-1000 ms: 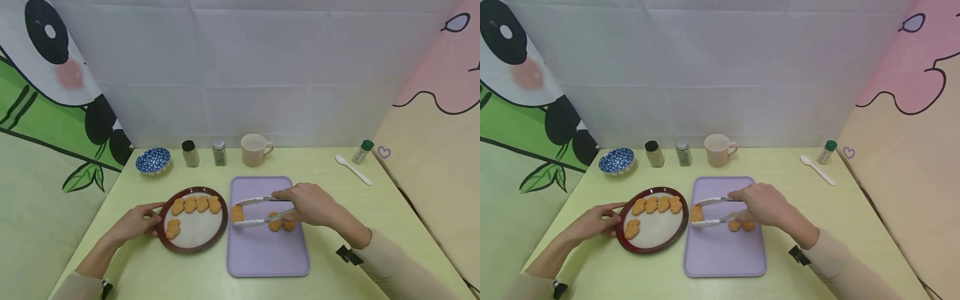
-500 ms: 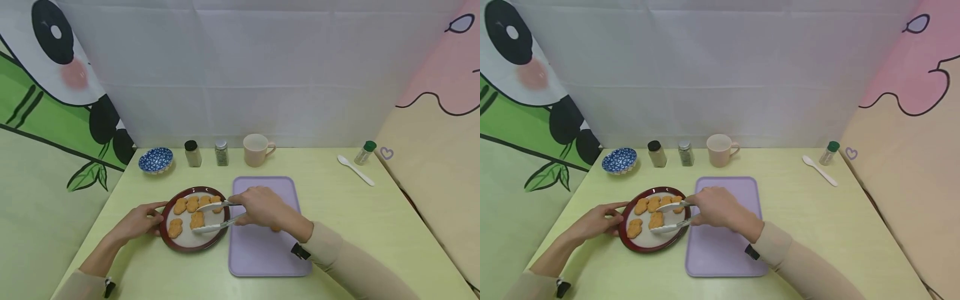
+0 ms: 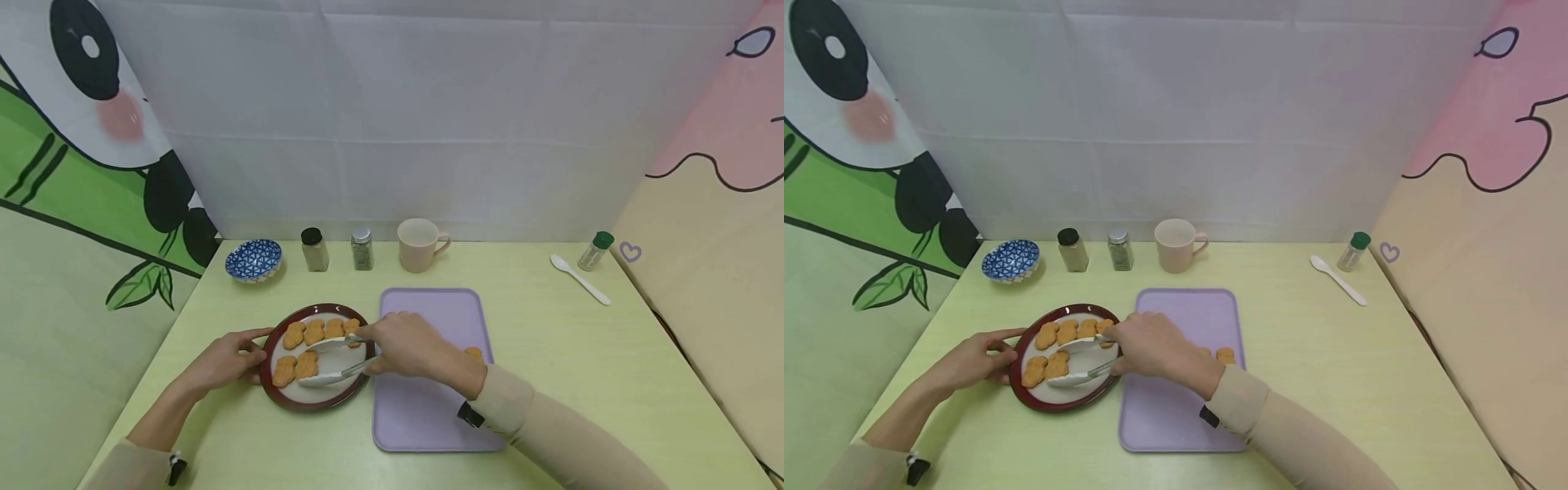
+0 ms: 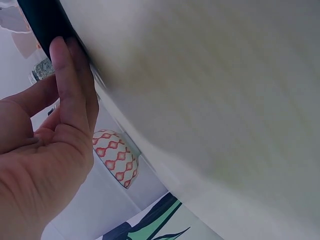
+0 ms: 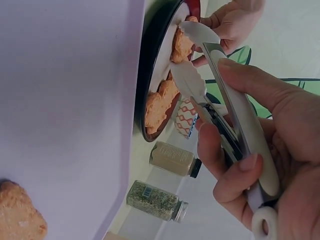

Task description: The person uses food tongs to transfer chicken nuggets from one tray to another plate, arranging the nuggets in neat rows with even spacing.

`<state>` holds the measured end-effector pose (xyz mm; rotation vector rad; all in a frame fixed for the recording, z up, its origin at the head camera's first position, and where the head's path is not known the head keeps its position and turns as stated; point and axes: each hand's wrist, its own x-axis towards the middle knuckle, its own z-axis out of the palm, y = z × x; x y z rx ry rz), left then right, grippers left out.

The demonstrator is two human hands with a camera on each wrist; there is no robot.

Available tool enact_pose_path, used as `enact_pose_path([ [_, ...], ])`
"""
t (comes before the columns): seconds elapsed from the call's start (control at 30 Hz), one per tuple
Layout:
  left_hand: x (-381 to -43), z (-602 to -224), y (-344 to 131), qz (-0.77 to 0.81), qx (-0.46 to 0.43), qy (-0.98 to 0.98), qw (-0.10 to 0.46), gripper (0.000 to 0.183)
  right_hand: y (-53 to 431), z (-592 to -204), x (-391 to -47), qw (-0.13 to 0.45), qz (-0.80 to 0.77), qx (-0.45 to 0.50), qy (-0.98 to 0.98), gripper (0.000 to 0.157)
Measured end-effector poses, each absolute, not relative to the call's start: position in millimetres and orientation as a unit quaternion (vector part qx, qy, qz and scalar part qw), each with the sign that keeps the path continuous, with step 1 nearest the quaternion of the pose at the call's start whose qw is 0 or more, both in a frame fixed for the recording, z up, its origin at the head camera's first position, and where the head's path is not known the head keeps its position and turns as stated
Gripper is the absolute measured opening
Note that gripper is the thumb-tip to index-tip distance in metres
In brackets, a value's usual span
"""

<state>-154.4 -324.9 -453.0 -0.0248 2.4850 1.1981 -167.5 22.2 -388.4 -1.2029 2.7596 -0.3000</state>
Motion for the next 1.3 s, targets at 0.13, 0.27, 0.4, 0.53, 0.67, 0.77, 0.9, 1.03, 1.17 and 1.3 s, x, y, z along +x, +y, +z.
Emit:
enact_pose_path([
  [0.13, -154, -453, -324, 0.43, -0.006, 0.883, 0.189, 0.05, 21, -388, -165, 0.059, -0.101, -0.394, 0.912, 0.057],
  [0.27, -154, -452, -323, 0.429, -0.008, 0.883, 0.19, 0.05, 21, -387, -164, 0.058, -0.101, -0.393, 0.912, 0.058],
  [0.4, -154, -452, -323, 0.433, -0.01, 0.881, 0.191, 0.05, 23, -384, -162, 0.049, -0.102, -0.397, 0.911, 0.06],
  [0.53, -153, -451, -323, 0.437, -0.011, 0.879, 0.192, 0.05, 32, -378, -161, 0.032, -0.1, -0.399, 0.911, 0.064],
  [0.67, -153, -451, -323, 0.434, -0.011, 0.88, 0.193, 0.05, 50, -369, -161, 0.025, -0.106, -0.391, 0.914, 0.069],
  [0.77, -153, -451, -323, 0.427, -0.013, 0.883, 0.194, 0.05, 70, -363, -162, 0.029, -0.11, -0.379, 0.919, 0.072],
  [0.9, -154, -451, -324, 0.42, -0.015, 0.886, 0.197, 0.05, 102, -360, -164, 0.027, -0.112, -0.363, 0.925, 0.073],
  [1.03, -155, -452, -324, 0.419, -0.02, 0.885, 0.201, 0.05, 138, -362, -166, 0.026, -0.12, -0.35, 0.929, 0.075],
  [1.17, -156, -453, -325, 0.414, -0.025, 0.887, 0.202, 0.05, 173, -366, -164, 0.031, -0.118, -0.33, 0.936, 0.083],
  [1.3, -157, -452, -326, 0.417, -0.023, 0.886, 0.201, 0.05, 203, -370, -161, 0.037, -0.112, -0.319, 0.941, 0.081],
])
